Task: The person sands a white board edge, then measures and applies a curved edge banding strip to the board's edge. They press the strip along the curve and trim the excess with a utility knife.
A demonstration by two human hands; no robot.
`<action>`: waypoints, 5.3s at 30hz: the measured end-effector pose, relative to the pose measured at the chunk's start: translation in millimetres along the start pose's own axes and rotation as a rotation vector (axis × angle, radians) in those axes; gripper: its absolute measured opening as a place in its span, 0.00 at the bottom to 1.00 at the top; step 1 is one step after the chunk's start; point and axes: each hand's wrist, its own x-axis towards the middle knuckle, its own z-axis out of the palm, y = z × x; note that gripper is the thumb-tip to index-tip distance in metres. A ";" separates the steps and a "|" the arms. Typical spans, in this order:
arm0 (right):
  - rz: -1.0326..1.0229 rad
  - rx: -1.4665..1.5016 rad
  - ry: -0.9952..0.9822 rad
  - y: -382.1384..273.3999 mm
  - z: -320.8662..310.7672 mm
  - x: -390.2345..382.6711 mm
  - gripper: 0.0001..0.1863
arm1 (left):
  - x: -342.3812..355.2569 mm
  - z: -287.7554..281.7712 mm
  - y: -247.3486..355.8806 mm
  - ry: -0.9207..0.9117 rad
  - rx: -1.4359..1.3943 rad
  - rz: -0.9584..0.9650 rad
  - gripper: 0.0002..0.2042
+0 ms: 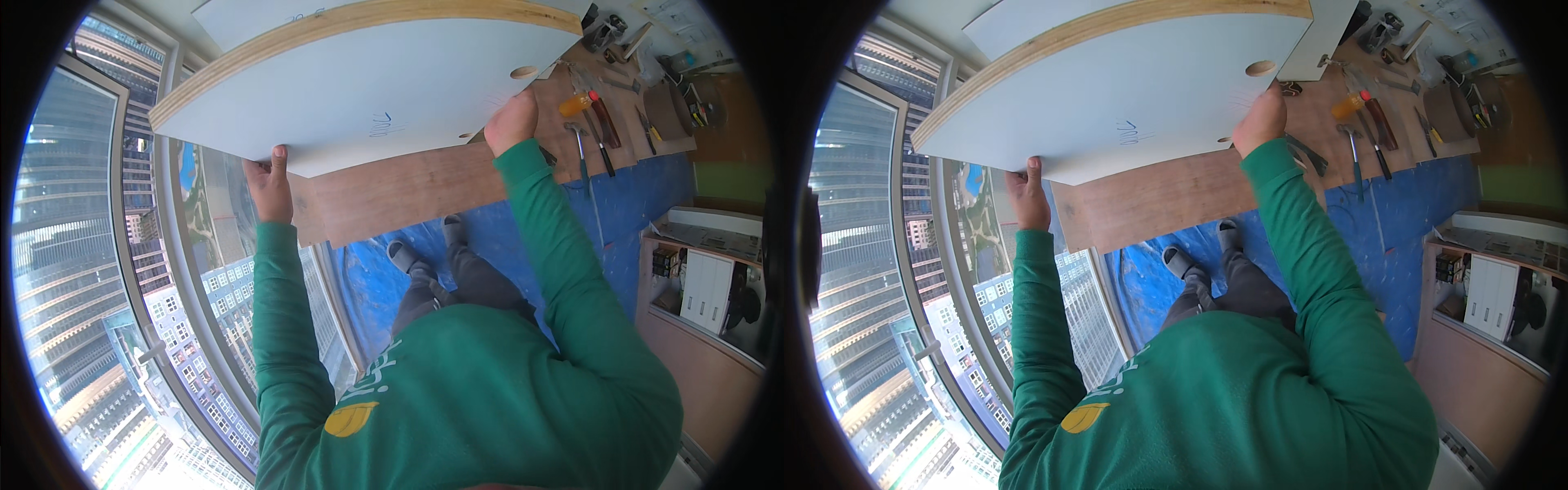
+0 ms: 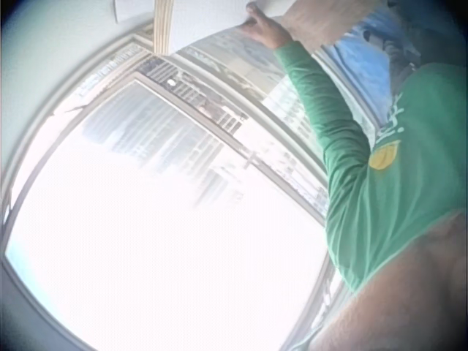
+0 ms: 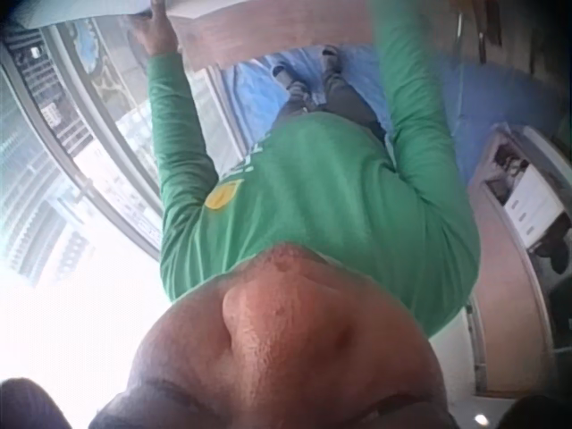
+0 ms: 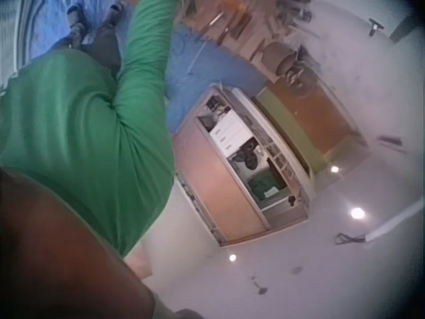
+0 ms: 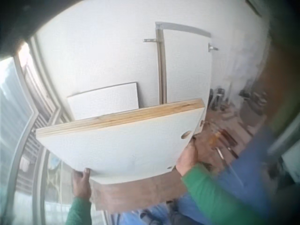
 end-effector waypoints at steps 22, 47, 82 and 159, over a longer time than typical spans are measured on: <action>-0.229 -0.664 -0.034 48.4 -72.3 -36.9 0.19 | -29.6 -10.1 68.6 0.258 0.251 0.288 0.38; 0.571 -1.289 0.188 30.0 -453.4 24.5 0.25 | 34.0 212.5 231.7 -0.789 1.226 0.356 0.25; 0.223 -1.572 0.797 -189.2 -592.2 306.2 0.39 | 40.1 216.8 218.5 -0.729 1.240 0.375 0.27; 0.175 -1.188 -0.047 150.3 -248.4 -120.6 0.21 | 39.2 182.6 224.7 -1.013 1.018 0.776 0.15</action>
